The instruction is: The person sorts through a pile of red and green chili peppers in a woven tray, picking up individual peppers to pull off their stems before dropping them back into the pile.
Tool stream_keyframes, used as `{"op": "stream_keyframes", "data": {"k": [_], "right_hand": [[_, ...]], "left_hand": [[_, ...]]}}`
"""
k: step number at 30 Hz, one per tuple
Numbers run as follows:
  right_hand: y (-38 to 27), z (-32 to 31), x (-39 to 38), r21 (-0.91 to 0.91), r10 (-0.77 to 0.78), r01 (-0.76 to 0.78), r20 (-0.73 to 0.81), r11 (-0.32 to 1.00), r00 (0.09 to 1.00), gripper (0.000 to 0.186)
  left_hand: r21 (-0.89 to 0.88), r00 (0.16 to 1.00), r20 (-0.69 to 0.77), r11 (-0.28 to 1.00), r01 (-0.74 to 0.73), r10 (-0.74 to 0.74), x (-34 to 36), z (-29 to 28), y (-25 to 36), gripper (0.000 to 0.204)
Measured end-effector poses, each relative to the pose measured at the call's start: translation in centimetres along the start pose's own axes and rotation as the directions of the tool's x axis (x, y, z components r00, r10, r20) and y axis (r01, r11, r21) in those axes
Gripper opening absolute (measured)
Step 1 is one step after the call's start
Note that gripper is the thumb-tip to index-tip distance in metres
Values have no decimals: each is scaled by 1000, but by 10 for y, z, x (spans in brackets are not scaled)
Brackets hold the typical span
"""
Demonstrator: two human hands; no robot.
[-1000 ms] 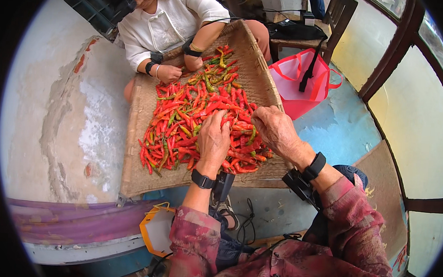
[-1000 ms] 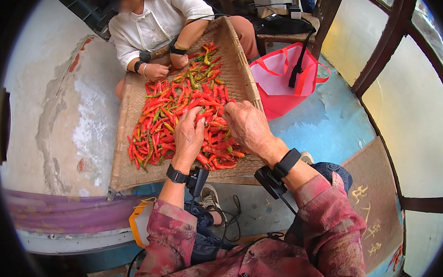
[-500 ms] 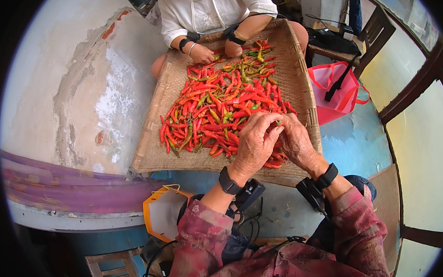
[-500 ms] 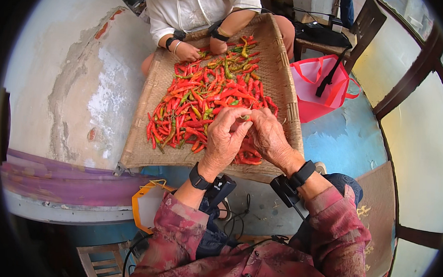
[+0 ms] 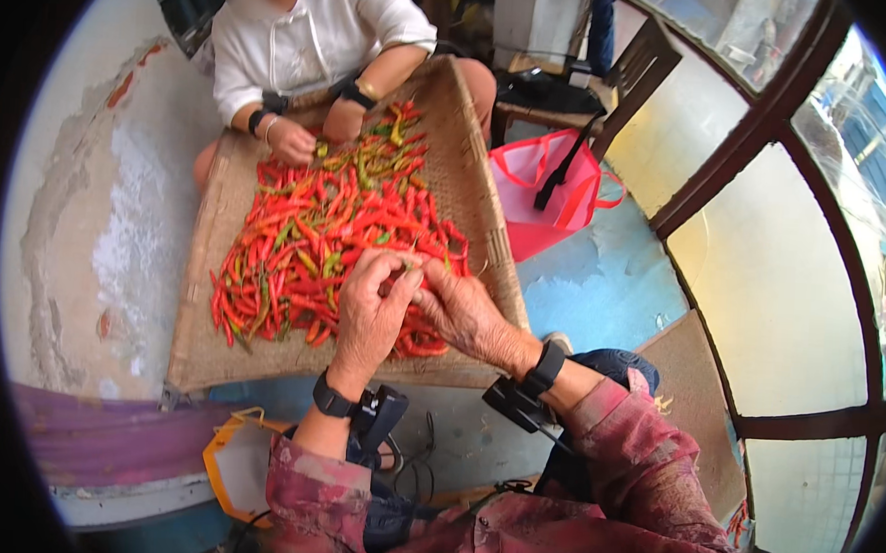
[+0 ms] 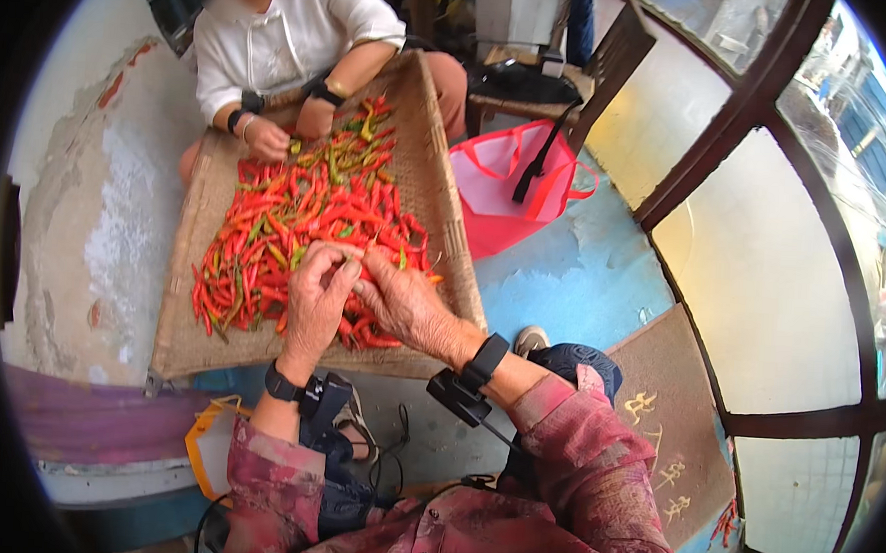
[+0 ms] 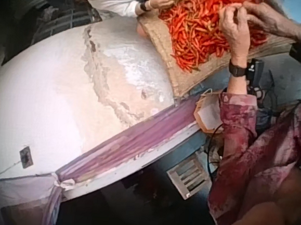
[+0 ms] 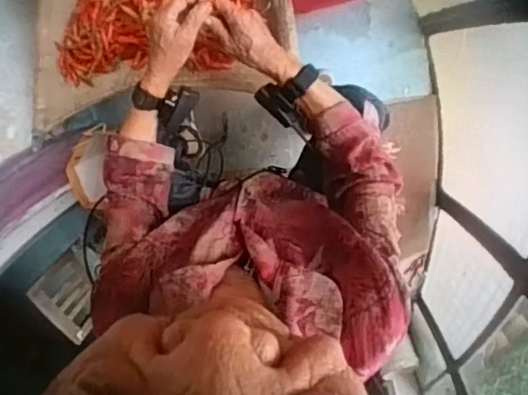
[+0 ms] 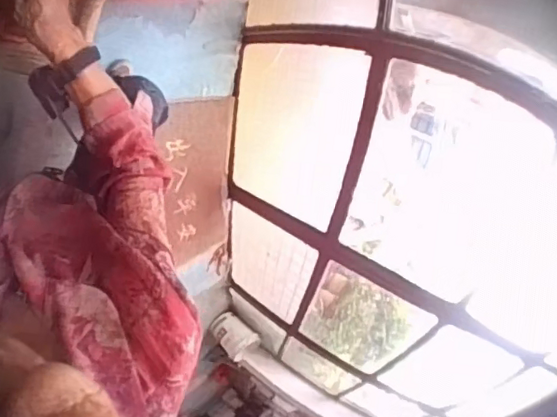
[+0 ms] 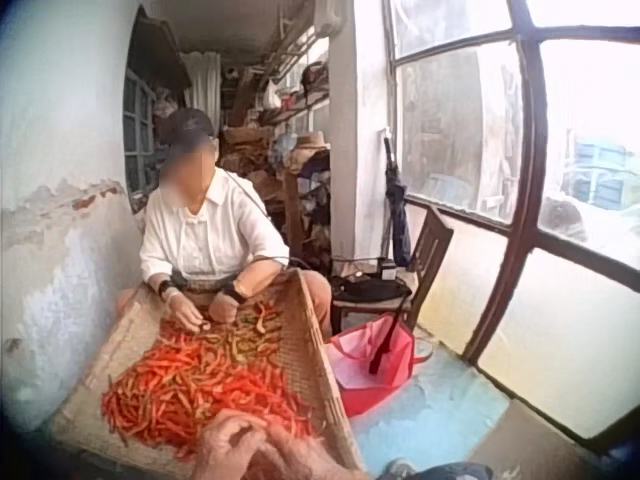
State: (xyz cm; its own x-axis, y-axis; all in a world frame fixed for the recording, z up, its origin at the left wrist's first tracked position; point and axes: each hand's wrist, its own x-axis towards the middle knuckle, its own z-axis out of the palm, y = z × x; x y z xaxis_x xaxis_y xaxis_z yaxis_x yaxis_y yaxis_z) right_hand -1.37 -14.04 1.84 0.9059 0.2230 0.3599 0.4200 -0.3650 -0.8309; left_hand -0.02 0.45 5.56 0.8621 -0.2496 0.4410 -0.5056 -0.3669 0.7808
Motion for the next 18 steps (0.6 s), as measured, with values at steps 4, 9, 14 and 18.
{"op": "stream_keyframes", "data": {"k": [4, 9, 14, 18], "right_hand": [[-2, -15, -4, 76, 56, -59, 46, 995, 997, 19], [-4, -15, -5, 224, 41, -47, 35, 974, 999, 22], [-9, -15, -5, 427, 58, -117, 147, 897, 987, 27], [-16, -18, -9, 542, 211, -294, 211, 787, 954, 37]], "left_hand": [[-230, 976, 137, 953, 199, -170, 1, 10, -5, 22], [-282, 946, 232, 915, 290, -228, 0, 9, 11, 34], [-474, 919, 283, 792, 384, -276, -9, 7, 1, 36], [-616, 890, 355, 645, 453, -287, -13, 10, 1, 32]]}}
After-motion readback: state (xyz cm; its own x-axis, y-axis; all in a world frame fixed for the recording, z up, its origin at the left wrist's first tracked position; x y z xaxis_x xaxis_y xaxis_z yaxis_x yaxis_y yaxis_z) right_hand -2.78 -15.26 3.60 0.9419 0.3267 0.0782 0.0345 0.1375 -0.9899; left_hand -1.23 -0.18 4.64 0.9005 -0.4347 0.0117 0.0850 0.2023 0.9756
